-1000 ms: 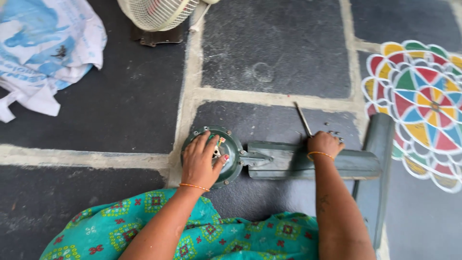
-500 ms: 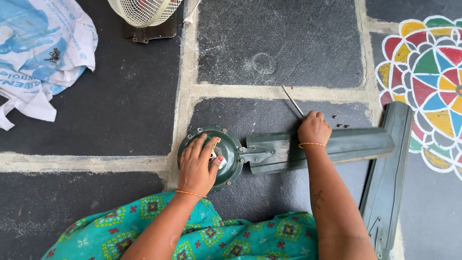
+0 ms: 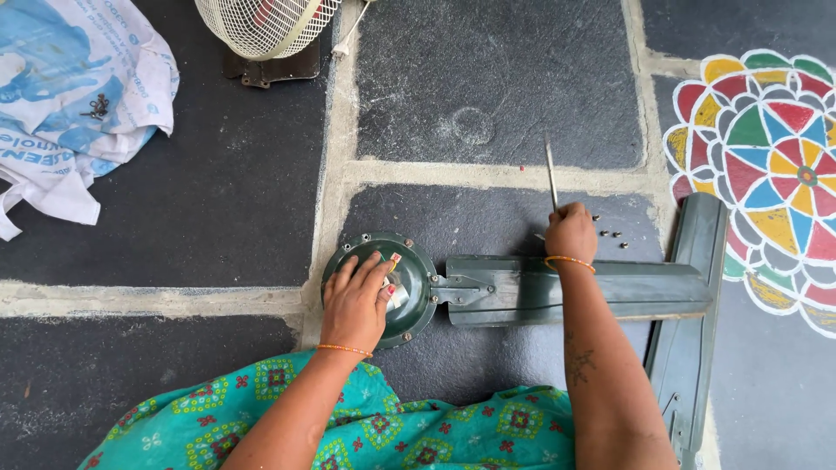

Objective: The person sits on the floor and uses a screwdriver to attach a fan blade to the motor housing. They align the blade, insert screws, and tighten them to secure the blade in place.

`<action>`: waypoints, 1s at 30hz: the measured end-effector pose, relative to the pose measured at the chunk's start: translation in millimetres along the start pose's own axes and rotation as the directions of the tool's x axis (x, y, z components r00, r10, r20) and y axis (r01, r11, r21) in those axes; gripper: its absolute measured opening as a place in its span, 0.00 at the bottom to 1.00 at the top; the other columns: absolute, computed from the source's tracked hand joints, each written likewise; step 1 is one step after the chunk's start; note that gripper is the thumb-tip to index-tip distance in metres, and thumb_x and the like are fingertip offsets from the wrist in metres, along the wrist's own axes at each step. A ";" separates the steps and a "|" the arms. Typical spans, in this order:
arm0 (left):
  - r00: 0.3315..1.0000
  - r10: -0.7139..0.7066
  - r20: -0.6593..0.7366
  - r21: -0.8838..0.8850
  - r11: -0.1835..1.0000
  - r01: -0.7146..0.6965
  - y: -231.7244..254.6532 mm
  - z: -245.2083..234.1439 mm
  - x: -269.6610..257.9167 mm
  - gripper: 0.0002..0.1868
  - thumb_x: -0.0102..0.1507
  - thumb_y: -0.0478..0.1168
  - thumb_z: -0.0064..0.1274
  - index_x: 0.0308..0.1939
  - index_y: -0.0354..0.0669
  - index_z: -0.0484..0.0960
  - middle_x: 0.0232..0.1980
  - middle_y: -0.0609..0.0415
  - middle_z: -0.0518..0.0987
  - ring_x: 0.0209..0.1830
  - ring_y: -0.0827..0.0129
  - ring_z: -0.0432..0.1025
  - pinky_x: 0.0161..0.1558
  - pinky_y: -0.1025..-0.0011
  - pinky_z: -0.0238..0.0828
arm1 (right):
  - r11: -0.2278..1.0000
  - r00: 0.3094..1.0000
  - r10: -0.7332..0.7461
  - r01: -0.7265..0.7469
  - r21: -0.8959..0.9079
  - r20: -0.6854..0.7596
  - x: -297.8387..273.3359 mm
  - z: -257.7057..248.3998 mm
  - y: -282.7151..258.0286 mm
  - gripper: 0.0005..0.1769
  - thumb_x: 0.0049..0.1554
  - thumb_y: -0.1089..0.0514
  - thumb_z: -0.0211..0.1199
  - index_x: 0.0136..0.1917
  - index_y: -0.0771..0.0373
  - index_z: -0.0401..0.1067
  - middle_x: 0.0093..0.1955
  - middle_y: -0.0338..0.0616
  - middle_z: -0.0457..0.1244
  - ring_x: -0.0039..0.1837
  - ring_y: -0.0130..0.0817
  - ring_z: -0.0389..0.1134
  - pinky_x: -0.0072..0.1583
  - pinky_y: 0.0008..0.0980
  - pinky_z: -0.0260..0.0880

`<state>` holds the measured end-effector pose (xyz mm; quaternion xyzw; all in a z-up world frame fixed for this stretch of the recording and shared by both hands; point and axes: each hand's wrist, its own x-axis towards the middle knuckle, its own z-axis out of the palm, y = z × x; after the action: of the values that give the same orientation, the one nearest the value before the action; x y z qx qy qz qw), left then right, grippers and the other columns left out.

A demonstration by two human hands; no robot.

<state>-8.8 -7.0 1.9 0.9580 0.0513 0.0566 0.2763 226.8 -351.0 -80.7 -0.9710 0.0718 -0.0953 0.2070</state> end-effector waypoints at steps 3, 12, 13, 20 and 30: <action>0.999 -0.020 0.036 -0.009 1.000 0.020 1.2 0.7 -0.7 0.22 0.66 0.44 0.47 0.65 0.57 0.75 0.72 0.56 0.71 0.76 0.47 0.56 0.71 0.38 0.45 | 0.963 0.940 -0.179 0.228 0.146 -0.291 2.4 5.3 -12.1 0.09 0.62 0.59 0.64 0.50 0.67 0.69 0.47 0.56 0.67 0.50 0.56 0.69 0.51 0.50 0.69; 0.997 -0.027 0.077 -0.013 1.000 0.028 4.2 -5.8 4.8 0.24 0.67 0.46 0.47 0.68 0.61 0.72 0.73 0.54 0.69 0.76 0.45 0.55 0.68 0.34 0.49 | 0.648 0.990 0.051 0.070 0.759 -0.135 10.6 -14.6 -34.9 0.09 0.68 0.58 0.55 0.57 0.65 0.61 0.47 0.43 0.67 0.44 0.28 0.71 0.48 0.32 0.73; 0.996 -0.034 0.085 -0.016 0.999 0.035 4.7 -6.1 5.3 0.24 0.67 0.46 0.47 0.69 0.61 0.71 0.74 0.54 0.68 0.76 0.45 0.55 0.68 0.34 0.49 | 0.535 0.994 0.094 -0.001 0.845 -0.059 12.9 -18.5 -40.1 0.09 0.67 0.58 0.55 0.56 0.64 0.61 0.46 0.44 0.67 0.42 0.29 0.70 0.46 0.33 0.74; 0.989 -0.055 0.134 -0.004 0.998 0.056 4.8 -2.8 8.0 0.28 0.67 0.46 0.47 0.72 0.62 0.66 0.77 0.51 0.62 0.78 0.46 0.53 0.70 0.35 0.47 | 0.225 0.910 0.048 -0.412 0.883 0.412 -5.0 -75.2 -93.8 0.31 0.60 0.65 0.63 0.73 0.61 0.56 0.50 0.46 0.66 0.40 0.31 0.66 0.42 0.35 0.75; 0.988 -0.025 0.154 -0.056 0.998 0.034 5.6 -2.5 9.0 0.39 0.64 0.53 0.53 0.78 0.59 0.55 0.80 0.44 0.53 0.78 0.45 0.51 0.72 0.42 0.46 | 0.898 0.925 -0.378 0.353 0.263 0.047 -124.4 -194.4 -127.1 0.29 0.53 0.63 0.70 0.68 0.54 0.73 0.54 0.44 0.73 0.48 0.34 0.76 0.52 0.34 0.76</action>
<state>0.1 -9.2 7.7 0.9501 0.0424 -0.0197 0.3084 76.9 -289.4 127.1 -0.9368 -0.1345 -0.0937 0.3092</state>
